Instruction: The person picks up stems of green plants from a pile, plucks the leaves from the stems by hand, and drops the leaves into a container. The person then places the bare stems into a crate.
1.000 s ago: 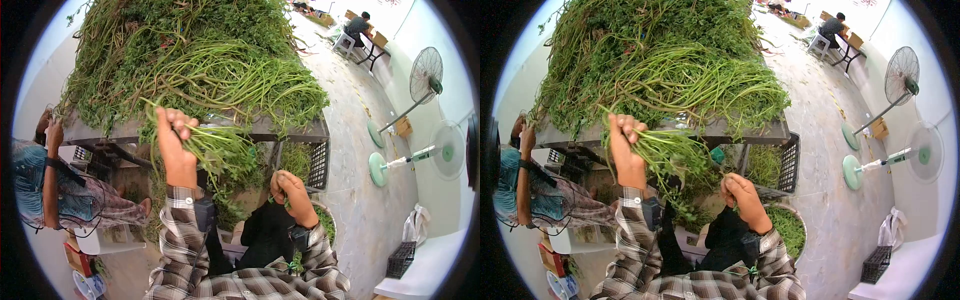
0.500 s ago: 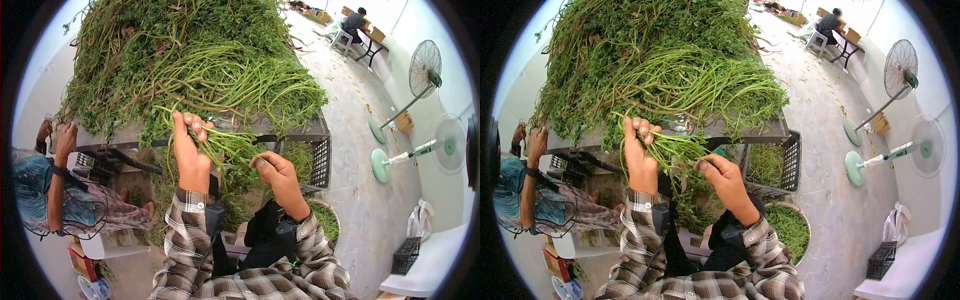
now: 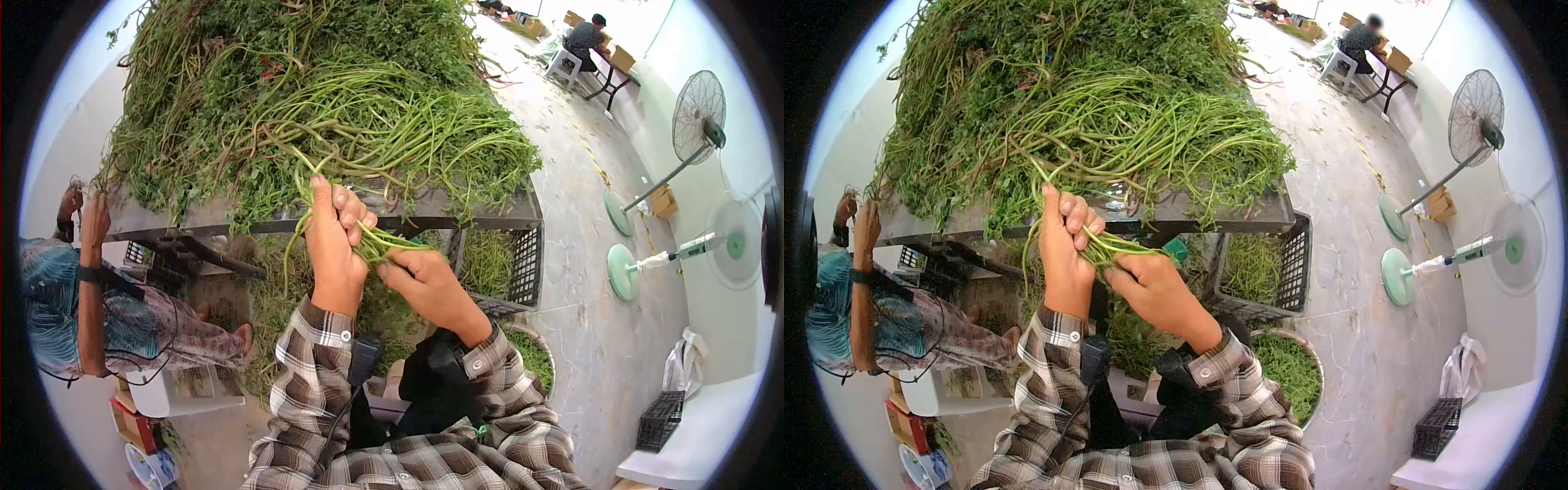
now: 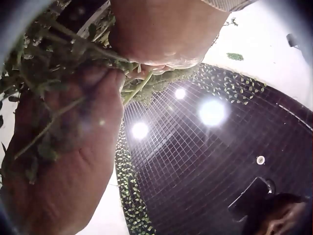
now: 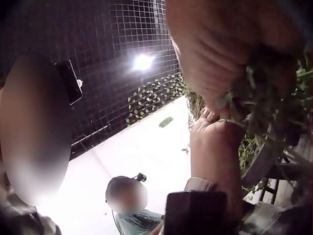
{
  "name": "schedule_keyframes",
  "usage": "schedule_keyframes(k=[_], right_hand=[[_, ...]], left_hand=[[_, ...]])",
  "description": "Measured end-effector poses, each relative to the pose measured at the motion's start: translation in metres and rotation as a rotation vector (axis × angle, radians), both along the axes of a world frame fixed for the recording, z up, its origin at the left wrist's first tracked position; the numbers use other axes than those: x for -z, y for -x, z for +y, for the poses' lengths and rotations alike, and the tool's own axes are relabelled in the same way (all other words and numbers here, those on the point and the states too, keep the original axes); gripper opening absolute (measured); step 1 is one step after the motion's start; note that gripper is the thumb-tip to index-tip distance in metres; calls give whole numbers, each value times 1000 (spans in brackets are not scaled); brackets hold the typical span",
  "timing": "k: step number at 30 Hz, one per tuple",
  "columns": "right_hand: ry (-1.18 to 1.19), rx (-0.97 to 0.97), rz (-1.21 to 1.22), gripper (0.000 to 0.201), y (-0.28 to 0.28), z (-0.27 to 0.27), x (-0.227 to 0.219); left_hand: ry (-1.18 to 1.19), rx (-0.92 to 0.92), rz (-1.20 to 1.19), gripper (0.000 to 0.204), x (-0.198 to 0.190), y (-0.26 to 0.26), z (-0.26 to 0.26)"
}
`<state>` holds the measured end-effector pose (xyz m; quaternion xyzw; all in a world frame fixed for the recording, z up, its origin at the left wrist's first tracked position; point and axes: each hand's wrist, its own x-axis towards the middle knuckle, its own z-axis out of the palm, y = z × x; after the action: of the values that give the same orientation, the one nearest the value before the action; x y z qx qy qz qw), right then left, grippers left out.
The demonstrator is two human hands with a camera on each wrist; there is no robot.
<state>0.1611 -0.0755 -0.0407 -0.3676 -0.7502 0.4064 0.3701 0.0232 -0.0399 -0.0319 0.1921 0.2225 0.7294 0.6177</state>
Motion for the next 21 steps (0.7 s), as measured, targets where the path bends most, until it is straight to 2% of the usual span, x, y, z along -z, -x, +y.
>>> schedule_keyframes(k=[4, 6, 7, 9, 14, 18, 20, 21], right_hand=[[162, -23, 22, 22, -24, -25, 4], [325, -43, 75, 24, -47, -41, 13], [326, -49, 74, 24, -59, -49, 26], [648, 133, 419, 24, -78, -62, 54], [650, 98, 542, 22, -67, -58, 23], [532, 127, 412, 22, -41, -39, 15], [339, 203, 238, 28, -27, -29, 20], [258, 217, 247, 34, -20, -23, 27]], left_hand=[[-1, -92, -130, 39, -6, 15, 7], [-47, -227, -152, 39, -2, 36, 13], [-143, -190, -202, 38, 5, 52, 16], [-163, -198, -234, 38, 7, 58, 16], [-94, -149, -189, 37, 2, 28, 11], [-77, -142, -147, 37, 0, 12, 8], [-48, -103, -163, 37, -1, 5, 6], [-65, -77, -154, 37, 1, 4, 6]])
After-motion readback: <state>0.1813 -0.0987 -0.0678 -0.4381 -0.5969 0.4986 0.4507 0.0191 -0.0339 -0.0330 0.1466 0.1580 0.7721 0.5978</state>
